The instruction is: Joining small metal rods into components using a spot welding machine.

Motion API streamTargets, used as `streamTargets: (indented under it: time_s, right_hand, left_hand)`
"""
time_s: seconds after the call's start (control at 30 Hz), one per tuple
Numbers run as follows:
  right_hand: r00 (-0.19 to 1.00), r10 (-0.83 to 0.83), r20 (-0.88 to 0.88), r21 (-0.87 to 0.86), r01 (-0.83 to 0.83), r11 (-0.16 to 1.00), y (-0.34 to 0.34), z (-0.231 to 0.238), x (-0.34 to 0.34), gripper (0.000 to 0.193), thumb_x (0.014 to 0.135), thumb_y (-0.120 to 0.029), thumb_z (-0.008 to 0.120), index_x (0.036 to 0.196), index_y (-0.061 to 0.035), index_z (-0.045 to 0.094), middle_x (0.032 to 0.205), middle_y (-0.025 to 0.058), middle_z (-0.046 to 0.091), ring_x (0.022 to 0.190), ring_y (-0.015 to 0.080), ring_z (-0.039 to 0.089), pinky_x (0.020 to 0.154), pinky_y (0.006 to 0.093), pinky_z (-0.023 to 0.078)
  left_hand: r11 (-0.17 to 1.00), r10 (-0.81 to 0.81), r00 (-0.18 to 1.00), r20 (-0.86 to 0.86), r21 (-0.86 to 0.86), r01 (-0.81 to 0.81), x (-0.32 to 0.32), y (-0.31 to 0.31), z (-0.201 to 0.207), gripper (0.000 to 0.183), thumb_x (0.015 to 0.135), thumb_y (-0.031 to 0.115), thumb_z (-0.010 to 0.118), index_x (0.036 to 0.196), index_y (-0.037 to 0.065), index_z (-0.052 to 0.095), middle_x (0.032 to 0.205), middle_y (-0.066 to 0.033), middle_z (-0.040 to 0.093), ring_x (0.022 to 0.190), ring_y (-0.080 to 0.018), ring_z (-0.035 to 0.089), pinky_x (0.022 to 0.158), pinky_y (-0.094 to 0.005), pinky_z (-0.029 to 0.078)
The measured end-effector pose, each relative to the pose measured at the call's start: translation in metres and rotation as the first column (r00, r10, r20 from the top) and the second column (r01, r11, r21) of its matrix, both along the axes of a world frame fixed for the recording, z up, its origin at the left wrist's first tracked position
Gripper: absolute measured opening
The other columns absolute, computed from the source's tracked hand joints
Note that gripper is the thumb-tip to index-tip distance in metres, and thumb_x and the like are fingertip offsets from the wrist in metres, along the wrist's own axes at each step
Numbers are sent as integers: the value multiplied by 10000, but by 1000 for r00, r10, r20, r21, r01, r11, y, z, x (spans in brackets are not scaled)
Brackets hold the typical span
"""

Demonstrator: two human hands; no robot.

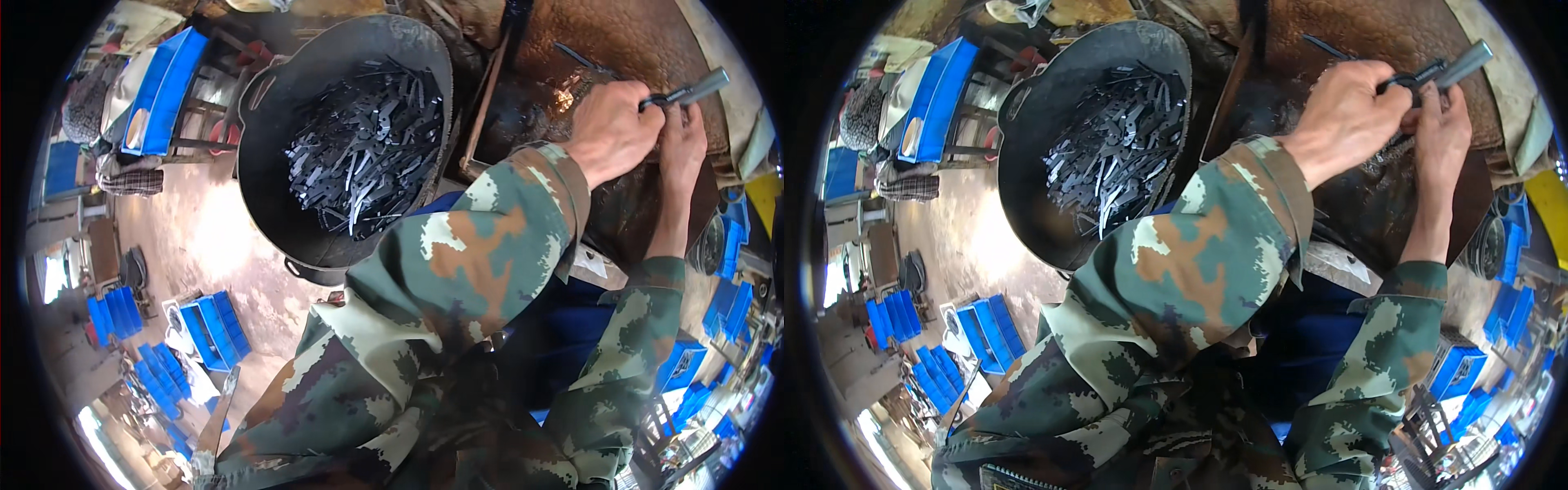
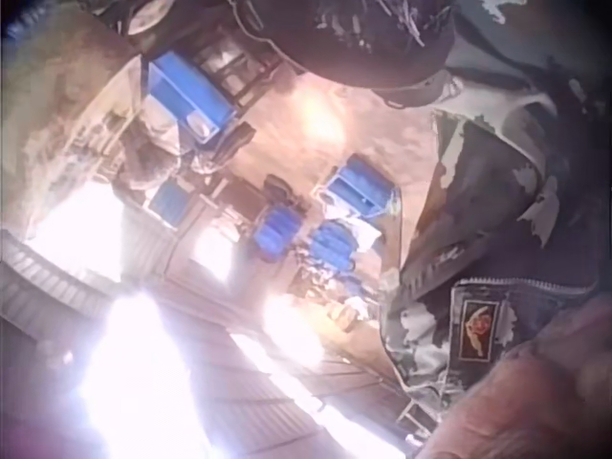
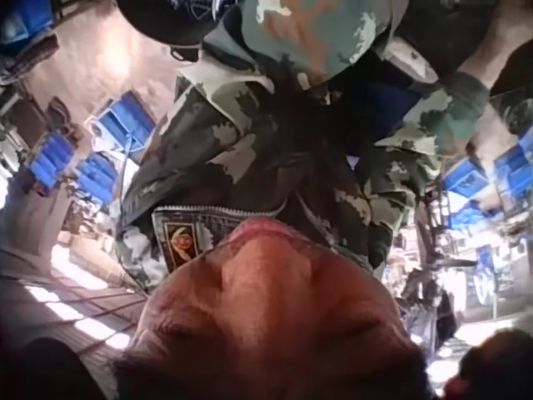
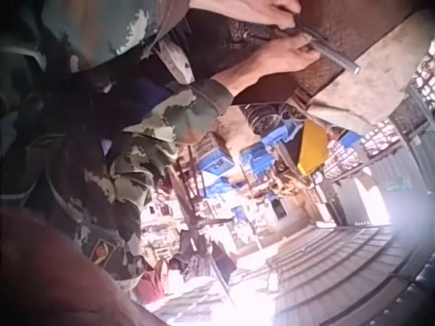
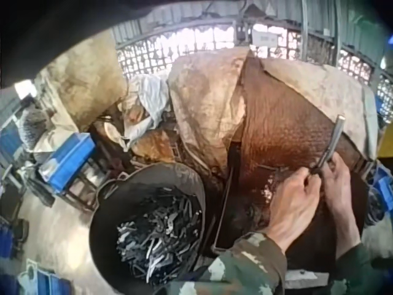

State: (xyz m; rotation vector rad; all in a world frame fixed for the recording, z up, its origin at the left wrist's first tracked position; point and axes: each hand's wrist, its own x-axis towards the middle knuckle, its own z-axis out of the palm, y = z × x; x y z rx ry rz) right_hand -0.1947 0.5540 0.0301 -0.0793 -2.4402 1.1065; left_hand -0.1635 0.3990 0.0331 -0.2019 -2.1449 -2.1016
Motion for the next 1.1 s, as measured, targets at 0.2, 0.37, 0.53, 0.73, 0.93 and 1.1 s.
streamTargets:
  time_s: [0.2,0.37,0.53,0.73,0.93,1.1]
  right_hand:
    - [1000,-1,3,126,0,992,5,-1,-3,264,996,-184,561,1183,-7,621,898,71,701,774,107,652,681,252,509]
    - [998,22,50,-41,-20,999,6,-3,-4,277,987,-166,576,1207,-4,622,1060,77,719,1003,126,657,861,273,509]
    - [997,69,38,-159,-62,985,11,-9,-9,288,984,-184,606,1199,7,613,1035,73,717,936,126,658,817,270,520]
    - [990,133,-35,-270,-138,953,13,-16,-12,277,976,-202,632,1157,7,606,990,72,713,849,104,645,734,254,521]
    - [988,132,-76,-253,-147,956,12,-19,-12,233,973,-201,636,1086,3,622,888,39,702,685,70,564,610,249,462]
    - [987,132,-93,-225,-150,963,10,-17,-12,239,965,-214,646,1076,-3,633,898,56,722,716,82,598,620,253,477]
  left_hand:
    - [999,-28,1000,-1,-37,28,3,-4,2,246,829,203,592,836,-29,676,630,-216,607,596,-340,626,616,-435,501]
    - [993,-73,997,-1,-97,72,5,-7,3,257,808,207,618,891,-24,697,639,-208,620,620,-357,633,630,-450,504]
    - [988,-81,997,-7,-131,79,6,-7,5,275,806,221,621,950,6,715,665,-213,634,662,-375,649,666,-460,513]
    - [973,-79,997,-11,-220,75,6,-7,2,290,807,249,620,982,49,737,690,-209,648,693,-379,654,684,-462,516]
    - [972,-71,997,-40,-227,60,7,-7,-2,268,806,275,649,901,42,742,675,-201,644,672,-376,652,673,-453,518]
    - [959,-75,993,-89,-279,48,11,-9,-3,300,837,336,660,890,51,735,690,-186,646,681,-375,649,656,-450,512]
